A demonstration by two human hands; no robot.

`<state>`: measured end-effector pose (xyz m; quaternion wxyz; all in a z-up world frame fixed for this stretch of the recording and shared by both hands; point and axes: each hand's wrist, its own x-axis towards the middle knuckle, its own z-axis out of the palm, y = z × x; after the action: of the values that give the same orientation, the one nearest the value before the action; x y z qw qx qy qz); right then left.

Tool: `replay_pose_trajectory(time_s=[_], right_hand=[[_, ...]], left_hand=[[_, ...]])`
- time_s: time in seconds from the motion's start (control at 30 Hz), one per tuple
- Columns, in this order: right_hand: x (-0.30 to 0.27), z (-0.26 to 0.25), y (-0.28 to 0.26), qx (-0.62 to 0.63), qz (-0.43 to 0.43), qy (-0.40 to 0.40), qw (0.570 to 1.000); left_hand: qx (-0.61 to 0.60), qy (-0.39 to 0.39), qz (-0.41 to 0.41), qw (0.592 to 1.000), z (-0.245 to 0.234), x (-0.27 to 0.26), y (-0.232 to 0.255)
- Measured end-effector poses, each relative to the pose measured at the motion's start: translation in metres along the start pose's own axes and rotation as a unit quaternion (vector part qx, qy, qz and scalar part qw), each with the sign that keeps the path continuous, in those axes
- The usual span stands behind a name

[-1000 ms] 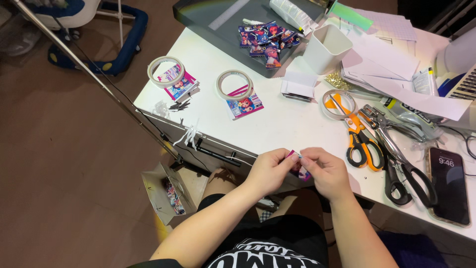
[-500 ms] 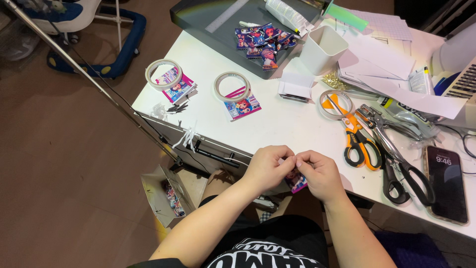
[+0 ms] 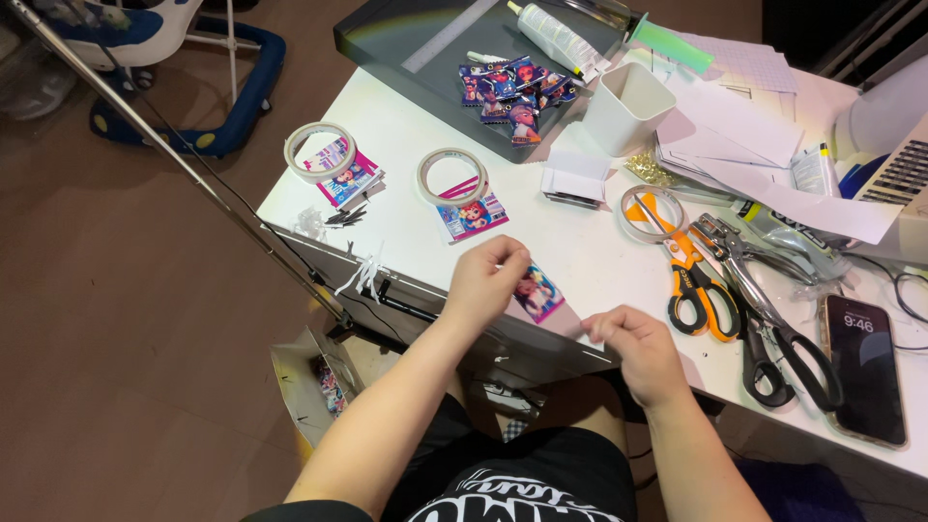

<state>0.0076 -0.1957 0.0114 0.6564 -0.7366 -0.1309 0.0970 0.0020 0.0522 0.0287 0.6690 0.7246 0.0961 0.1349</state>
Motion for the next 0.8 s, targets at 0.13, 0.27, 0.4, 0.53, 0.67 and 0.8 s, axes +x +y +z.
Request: replay_pose_trajectory(time_s=[0.13,0.27,0.4,0.53,0.67,0.8], right_hand=[[0.017,0.014,-0.014,0.05,0.009,-0.019,0.999],[0.031,0.027,-0.027,0.018,0.034,0.001,0.999],[0.077,0.018,-0.017,0.011,0.04,0.034,0.999],[0.137,-0.001,-0.012,-0.308,-0.214,0.119,0.919],[0.196,-0.017,0.008,-0.508,-0.387,0.161,0.752],[0.2,-0.009,-0.005,-0.547,-0.392,0.088,0.735]], left_hand=[[-0.001,-0.078,0.031,0.996,0.011,-0.015,0.021],[0.009,-0.074,0.048,0.996,0.009,-0.015,0.025],[0.06,-0.041,0.072,0.995,-0.016,-0.002,0.004],[0.295,0.031,0.206,0.932,-0.044,0.017,-0.017],[0.466,0.101,0.282,0.832,-0.063,0.043,-0.049],[0.517,0.103,0.301,0.795,-0.067,0.065,-0.08]])
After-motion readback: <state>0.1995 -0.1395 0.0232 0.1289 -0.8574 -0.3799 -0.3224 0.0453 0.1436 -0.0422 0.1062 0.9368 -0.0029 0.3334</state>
